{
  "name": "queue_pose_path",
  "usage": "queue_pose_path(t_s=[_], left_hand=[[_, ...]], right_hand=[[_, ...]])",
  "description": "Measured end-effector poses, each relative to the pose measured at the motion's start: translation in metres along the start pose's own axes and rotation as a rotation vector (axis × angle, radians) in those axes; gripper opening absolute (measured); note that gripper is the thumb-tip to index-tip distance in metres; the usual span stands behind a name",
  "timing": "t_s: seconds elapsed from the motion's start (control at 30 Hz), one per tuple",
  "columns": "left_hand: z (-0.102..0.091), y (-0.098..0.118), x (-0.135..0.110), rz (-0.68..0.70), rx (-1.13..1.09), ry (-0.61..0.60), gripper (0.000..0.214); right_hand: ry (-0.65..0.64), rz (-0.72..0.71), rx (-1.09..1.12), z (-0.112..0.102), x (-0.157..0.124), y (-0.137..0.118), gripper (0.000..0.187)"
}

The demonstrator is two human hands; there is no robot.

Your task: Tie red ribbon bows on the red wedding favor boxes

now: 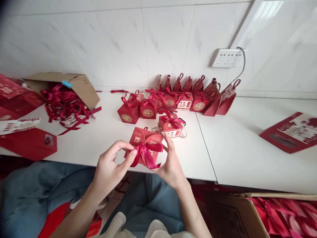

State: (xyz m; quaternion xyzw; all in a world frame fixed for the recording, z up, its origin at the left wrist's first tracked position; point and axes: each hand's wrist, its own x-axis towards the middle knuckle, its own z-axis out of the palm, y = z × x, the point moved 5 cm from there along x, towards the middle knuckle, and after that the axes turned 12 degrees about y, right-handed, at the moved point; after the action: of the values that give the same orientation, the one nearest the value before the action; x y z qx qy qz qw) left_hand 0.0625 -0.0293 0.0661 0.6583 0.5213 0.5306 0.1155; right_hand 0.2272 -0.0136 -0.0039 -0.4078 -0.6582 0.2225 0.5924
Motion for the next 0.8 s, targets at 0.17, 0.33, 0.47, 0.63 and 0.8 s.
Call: queue_pose_path(t_s=[0.17,0.33,0.47,0.63,0.8], left_hand=[[0.018,0.041,-0.013,0.492,0.021,0.136,0.017],[0.031,0.063,-0.019,0.654,0.060,0.161,0.019],[0.036,0.071,-0.018,0.665,0.027,0.146,0.018],[0.040,0.078,-0.017,0.671,-0.010,0.126,0.018],[0.044,0.082,-0.019,0.663,-0.025,0.101,0.019]], right_hand=[[0.124,0.014,0.027,-0.021,-0.006,0.000,0.101],[0.206,-0.010,0.093,-0.035,-0.007,0.001,0.095],[0.228,-0.009,0.095,-0.044,-0.008,-0.001,0.094],[0.245,-0.034,0.115,-0.055,-0.010,-0.004,0.094],[0.265,-0.015,0.097,-0.064,-0.012,-0.006,0.095]])
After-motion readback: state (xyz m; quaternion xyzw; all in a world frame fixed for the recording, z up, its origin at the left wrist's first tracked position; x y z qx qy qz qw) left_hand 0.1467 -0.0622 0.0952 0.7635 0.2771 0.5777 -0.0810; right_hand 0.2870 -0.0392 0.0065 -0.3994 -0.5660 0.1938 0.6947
